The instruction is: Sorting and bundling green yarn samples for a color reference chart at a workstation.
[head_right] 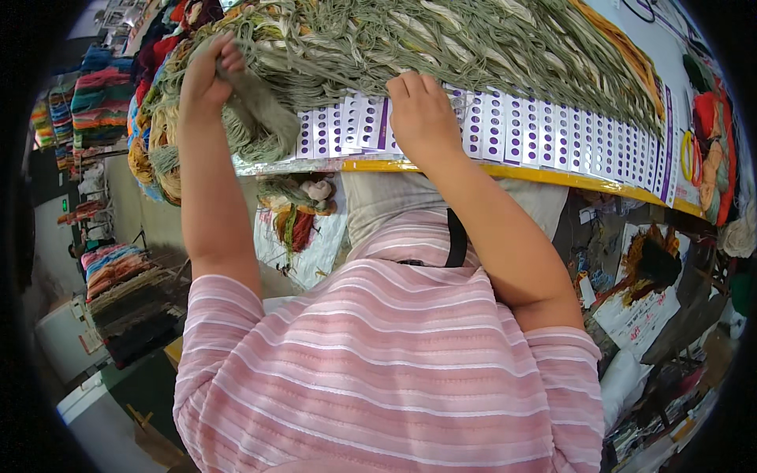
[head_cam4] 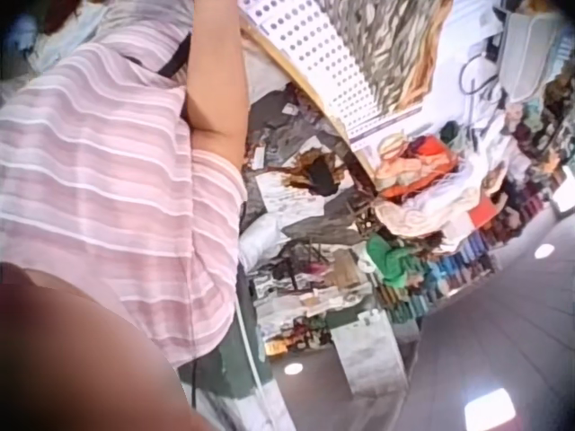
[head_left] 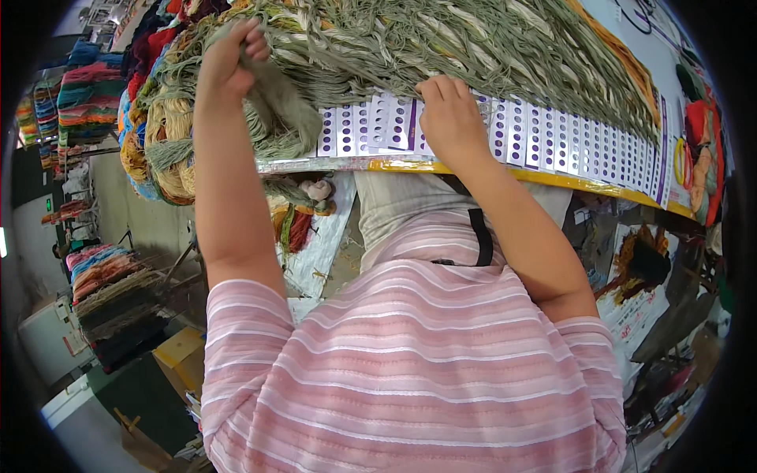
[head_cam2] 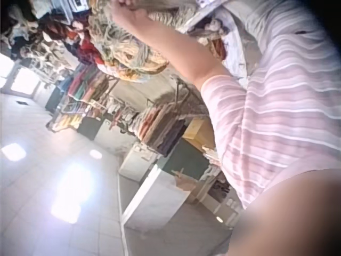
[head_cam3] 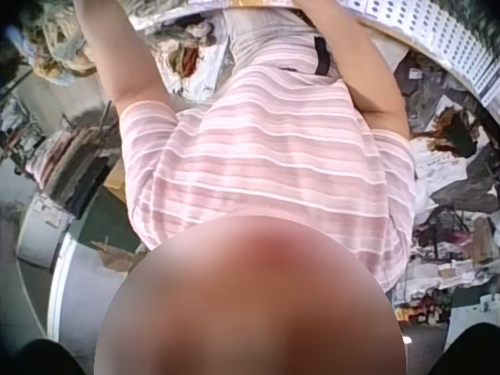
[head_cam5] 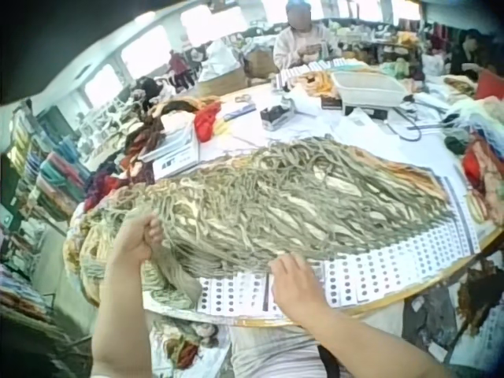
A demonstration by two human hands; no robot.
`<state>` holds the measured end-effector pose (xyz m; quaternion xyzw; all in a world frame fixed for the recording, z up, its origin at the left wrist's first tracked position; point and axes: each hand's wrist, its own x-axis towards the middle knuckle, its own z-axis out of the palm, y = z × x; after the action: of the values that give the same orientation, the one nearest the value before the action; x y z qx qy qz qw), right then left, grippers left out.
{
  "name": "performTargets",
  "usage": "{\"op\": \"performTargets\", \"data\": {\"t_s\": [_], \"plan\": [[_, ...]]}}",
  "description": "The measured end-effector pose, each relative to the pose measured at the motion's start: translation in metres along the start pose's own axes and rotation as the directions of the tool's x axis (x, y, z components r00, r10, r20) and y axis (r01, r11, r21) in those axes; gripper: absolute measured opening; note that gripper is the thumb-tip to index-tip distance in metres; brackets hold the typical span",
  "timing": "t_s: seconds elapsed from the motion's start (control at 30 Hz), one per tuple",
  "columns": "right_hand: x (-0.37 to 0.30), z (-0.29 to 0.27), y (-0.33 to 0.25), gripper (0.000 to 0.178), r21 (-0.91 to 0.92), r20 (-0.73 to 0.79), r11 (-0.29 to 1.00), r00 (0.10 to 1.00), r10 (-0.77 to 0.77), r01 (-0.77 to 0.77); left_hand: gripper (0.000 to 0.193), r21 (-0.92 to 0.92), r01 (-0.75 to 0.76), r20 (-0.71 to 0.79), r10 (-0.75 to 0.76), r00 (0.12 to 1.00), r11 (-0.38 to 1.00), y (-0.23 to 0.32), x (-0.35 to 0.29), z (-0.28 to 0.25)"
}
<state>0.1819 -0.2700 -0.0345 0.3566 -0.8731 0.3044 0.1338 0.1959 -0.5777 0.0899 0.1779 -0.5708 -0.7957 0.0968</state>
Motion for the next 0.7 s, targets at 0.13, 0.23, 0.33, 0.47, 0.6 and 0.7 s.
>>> {"op": "performTargets", "data": {"t_s": [0.13, 0.23, 0.33, 0.47, 0.6, 0.7], "plan": [[0.001, 0.001, 0.0, 0.028, 0.028, 0.04, 1.0, 0.999, 0.007, -0.008, 0.024, -0.025, 0.027, 0.072, -0.025, 0.997, 0.999, 0.013, -0.001, 0.023], [-0.002, -0.001, 0.003, 0.028, 0.002, 0.038, 1.0, 0.999, 0.005, -0.005, 0.016, 0.353, 0.043, 0.108, -0.087, 0.99, 0.935, 0.02, -0.016, 0.003], [-0.002, 0.002, 0.004, 0.028, 0.007, 0.011, 1.0, 1.0, 0.013, -0.014, 0.017, 0.791, 0.146, 0.024, -0.27, 0.963, 0.594, 0.03, -0.042, -0.007], [-0.002, -0.001, 0.003, 0.028, 0.022, 0.003, 1.0, 1.0, 0.022, -0.022, 0.019, 0.869, 0.296, -0.086, -0.468, 0.879, 0.396, 0.035, -0.055, -0.017], [-0.002, 0.0, 0.004, 0.019, 0.031, -0.016, 0.999, 1.0, 0.005, -0.005, 0.022, 0.228, 0.232, 0.018, -0.243, 0.97, 0.946, 0.033, -0.04, -0.019], [-0.004, 0.0, 0.002, 0.015, 0.046, -0.022, 0.999, 1.0, 0.014, -0.013, 0.024, -0.176, 0.254, 0.193, -0.22, 0.956, 0.951, 0.027, -0.012, -0.02]]}}
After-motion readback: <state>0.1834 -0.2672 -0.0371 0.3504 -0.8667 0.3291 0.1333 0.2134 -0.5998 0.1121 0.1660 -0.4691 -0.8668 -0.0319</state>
